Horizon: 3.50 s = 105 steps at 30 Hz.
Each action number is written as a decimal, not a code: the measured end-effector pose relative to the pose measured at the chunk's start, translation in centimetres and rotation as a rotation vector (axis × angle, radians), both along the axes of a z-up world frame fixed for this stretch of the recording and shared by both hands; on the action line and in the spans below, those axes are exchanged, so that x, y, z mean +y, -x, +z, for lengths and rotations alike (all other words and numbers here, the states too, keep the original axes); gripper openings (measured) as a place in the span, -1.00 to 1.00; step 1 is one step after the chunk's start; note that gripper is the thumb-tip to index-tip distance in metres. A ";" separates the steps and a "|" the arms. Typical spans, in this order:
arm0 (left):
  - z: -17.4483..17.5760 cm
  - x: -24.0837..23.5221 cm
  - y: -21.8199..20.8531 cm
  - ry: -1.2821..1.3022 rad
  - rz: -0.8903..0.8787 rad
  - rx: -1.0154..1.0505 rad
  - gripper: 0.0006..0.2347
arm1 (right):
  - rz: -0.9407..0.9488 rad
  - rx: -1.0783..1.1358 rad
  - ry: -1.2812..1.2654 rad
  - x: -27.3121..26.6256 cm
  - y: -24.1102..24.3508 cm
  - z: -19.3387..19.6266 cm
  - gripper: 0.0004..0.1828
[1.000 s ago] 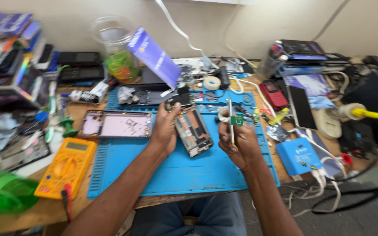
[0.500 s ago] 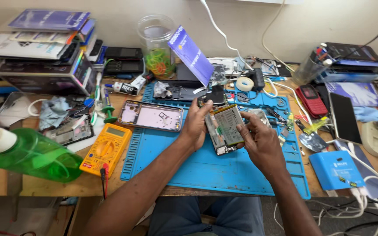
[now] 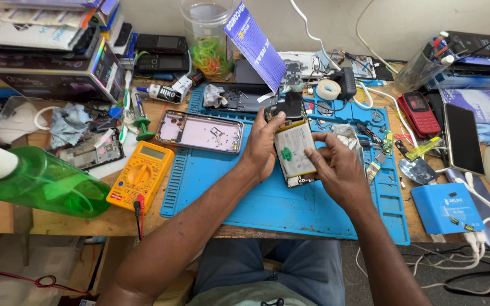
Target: The person disassembles a smartphone, removes the battery, and uses a small hammer to tap components on the motherboard. The person then reinserts the battery and continues to handle the phone's internal parts.
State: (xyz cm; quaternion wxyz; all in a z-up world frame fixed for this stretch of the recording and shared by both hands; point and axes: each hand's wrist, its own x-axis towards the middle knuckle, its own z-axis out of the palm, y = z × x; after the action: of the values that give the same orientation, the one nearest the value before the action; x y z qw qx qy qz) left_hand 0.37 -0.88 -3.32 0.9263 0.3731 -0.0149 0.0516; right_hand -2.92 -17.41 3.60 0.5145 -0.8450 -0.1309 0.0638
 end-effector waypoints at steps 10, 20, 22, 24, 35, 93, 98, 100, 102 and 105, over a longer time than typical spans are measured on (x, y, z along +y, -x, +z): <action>1.2 0.7 0.0 0.014 -0.031 0.043 -0.81 | -0.124 -0.203 0.253 1.0 0.2 0.2 -0.66; 0.9 0.1 -0.6 0.091 -0.021 0.004 -0.79 | -0.231 -0.795 0.369 1.4 1.1 -0.8 -0.59; 0.9 0.2 -0.6 0.086 -0.027 0.025 -0.79 | -0.224 -0.790 0.390 1.2 1.1 -0.8 -0.60; 0.8 0.3 -0.5 0.077 -0.026 0.021 -0.79 | -0.215 -0.722 0.275 0.9 0.8 -0.6 -0.55; 2.0 0.3 -0.4 0.033 -0.032 0.024 -0.78 | -0.105 -0.563 0.153 -0.4 -2.3 1.0 -0.72; 1.3 -0.1 0.1 0.016 -0.021 -0.034 -0.77 | 0.007 -0.494 0.120 -1.5 -2.6 0.6 -0.55; 1.1 0.1 0.0 0.018 -0.037 -0.030 -0.80 | 0.018 -0.037 -0.177 -3.8 -2.5 -1.4 -0.55; 1.3 0.0 0.0 0.022 -0.045 -0.014 -0.81 | 0.027 0.004 -0.149 -3.8 -2.2 -1.9 -0.50; 1.5 -0.1 0.2 0.026 -0.041 -0.040 -0.80 | -0.022 -0.008 -0.137 -3.4 -1.8 -2.1 -0.55; 2.0 0.0 0.3 0.014 -0.035 -0.029 -0.79 | -0.149 -0.184 0.040 -2.4 -1.0 -1.6 -0.73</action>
State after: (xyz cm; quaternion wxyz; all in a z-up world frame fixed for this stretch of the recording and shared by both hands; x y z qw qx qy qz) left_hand 0.11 -0.86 -1.35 0.9292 0.3656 -0.0344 0.0408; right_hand -1.89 -19.82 1.99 0.4865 -0.8649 -0.1130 -0.0500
